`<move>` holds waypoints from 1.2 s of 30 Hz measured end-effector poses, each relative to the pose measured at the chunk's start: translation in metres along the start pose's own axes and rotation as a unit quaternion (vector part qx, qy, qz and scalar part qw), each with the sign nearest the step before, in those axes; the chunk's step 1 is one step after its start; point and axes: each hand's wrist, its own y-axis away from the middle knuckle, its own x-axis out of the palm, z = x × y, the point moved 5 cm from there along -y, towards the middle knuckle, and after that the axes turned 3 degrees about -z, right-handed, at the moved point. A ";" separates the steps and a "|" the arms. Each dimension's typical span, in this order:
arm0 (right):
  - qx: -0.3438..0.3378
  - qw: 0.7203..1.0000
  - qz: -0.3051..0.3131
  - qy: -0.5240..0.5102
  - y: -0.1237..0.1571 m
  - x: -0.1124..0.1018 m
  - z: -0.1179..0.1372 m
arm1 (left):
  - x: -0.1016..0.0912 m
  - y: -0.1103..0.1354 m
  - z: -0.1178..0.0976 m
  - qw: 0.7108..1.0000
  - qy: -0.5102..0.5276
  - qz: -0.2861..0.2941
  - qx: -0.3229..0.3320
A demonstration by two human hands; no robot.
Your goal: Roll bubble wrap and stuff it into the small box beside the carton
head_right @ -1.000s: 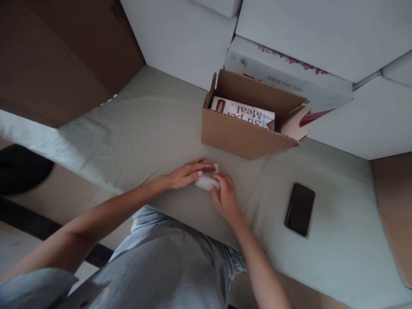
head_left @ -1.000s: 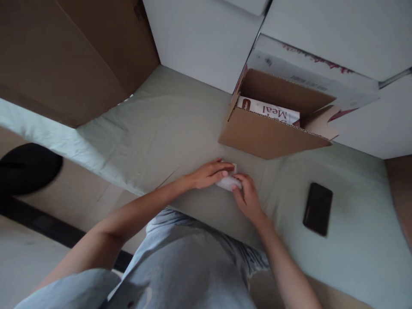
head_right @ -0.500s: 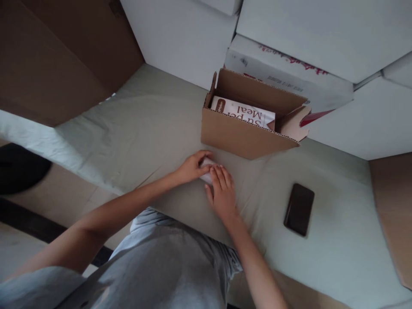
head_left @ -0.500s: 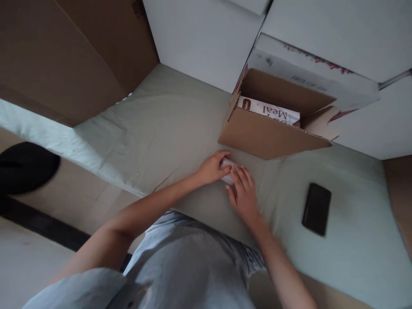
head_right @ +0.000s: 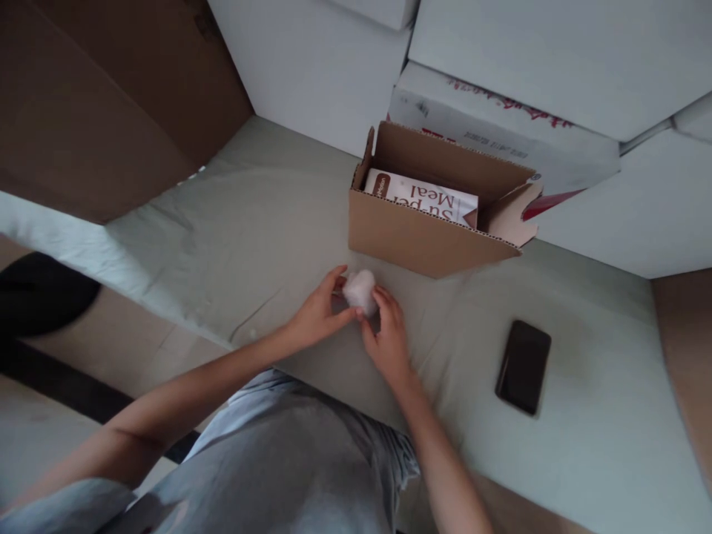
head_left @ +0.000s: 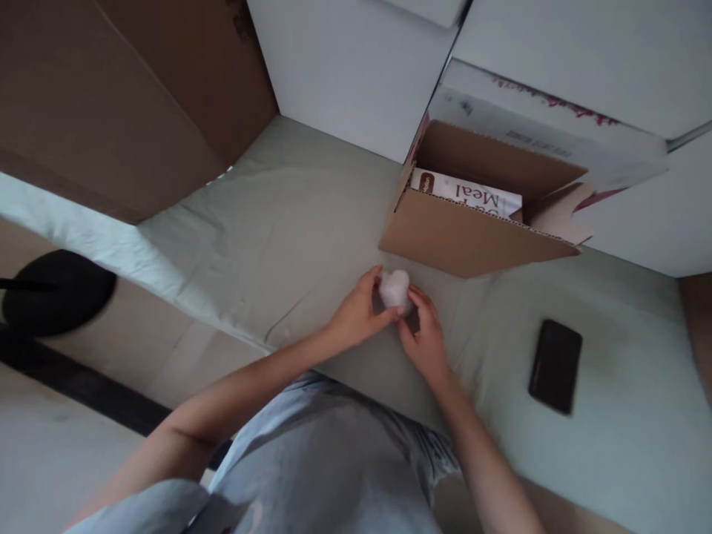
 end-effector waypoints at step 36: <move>0.082 0.938 -0.311 0.128 -0.088 -0.232 0.050 | -0.030 -0.070 -0.166 0.854 -0.327 -0.037 0.402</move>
